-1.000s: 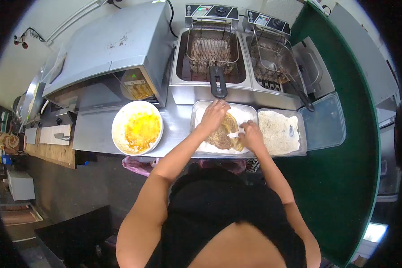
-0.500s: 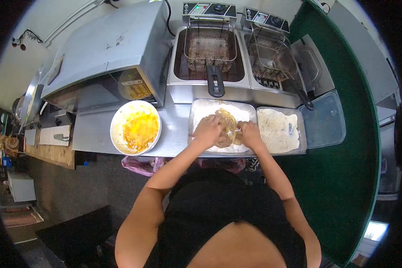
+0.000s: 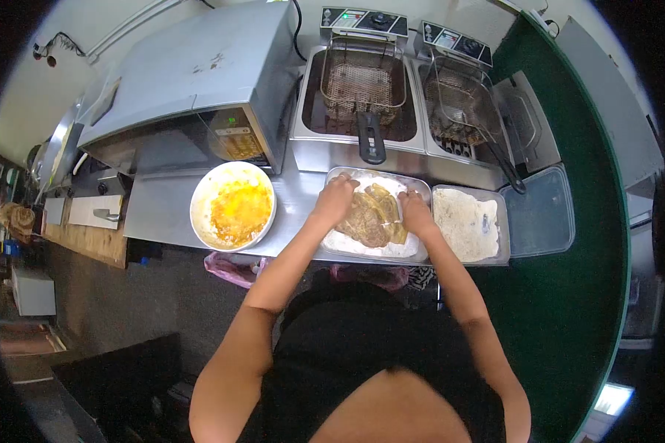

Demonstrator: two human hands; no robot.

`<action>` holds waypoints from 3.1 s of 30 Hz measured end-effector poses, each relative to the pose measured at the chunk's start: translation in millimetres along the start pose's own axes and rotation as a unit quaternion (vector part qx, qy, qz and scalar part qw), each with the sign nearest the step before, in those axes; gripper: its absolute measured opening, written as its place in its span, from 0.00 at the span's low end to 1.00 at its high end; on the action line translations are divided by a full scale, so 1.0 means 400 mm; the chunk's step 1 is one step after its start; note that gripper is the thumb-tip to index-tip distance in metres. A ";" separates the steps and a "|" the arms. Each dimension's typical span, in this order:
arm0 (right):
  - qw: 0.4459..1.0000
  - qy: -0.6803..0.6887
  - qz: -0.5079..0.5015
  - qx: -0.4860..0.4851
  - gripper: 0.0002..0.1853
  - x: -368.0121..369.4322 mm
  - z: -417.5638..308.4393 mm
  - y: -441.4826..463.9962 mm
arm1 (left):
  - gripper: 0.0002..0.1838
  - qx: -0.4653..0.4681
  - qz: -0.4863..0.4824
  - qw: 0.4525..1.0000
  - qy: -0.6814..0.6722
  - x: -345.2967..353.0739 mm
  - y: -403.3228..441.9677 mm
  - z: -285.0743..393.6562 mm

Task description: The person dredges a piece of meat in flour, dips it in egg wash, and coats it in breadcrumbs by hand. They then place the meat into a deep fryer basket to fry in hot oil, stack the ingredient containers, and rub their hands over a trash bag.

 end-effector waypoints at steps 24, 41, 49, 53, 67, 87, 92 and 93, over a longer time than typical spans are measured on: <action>0.997 0.075 0.002 0.017 0.15 -0.019 -0.017 -0.030 | 0.19 0.148 -0.101 0.984 -0.006 0.059 -0.109 0.030; 0.958 0.233 0.021 -0.169 0.24 0.013 -0.230 -0.075 | 0.16 0.028 0.025 0.999 -0.031 -0.046 -0.076 -0.031; 0.946 0.157 -0.193 -0.206 0.22 -0.092 -0.129 -0.158 | 0.18 0.026 -0.083 0.995 -0.051 -0.033 -0.077 -0.017; 0.990 0.099 -0.057 -0.080 0.21 -0.076 -0.021 -0.101 | 0.19 0.062 -0.117 0.988 -0.075 0.038 -0.086 0.012; 0.975 0.215 -0.053 0.023 0.11 -0.119 -0.054 -0.052 | 0.18 0.060 -0.159 0.984 -0.048 -0.005 -0.097 0.018; 0.974 0.185 -0.030 -0.130 0.24 -0.069 -0.228 -0.120 | 0.10 0.064 -0.094 0.993 -0.013 -0.005 -0.097 -0.024; 0.972 0.112 0.006 -0.207 0.29 -0.058 -0.250 -0.110 | 0.07 0.040 -0.161 0.986 0.002 0.011 -0.113 -0.016; 0.982 0.118 -0.018 -0.148 0.28 -0.039 -0.237 -0.095 | 0.07 0.036 -0.167 0.985 0.023 0.003 -0.113 -0.003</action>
Point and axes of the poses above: each hand's wrist, its own y-axis towards the middle knuckle, its own x-axis out of the palm, z = x × y, the point moved 4 cm from there along y, towards the middle knuckle, and after that the axes turned 10 degrees about x, right-handed, at the moved point
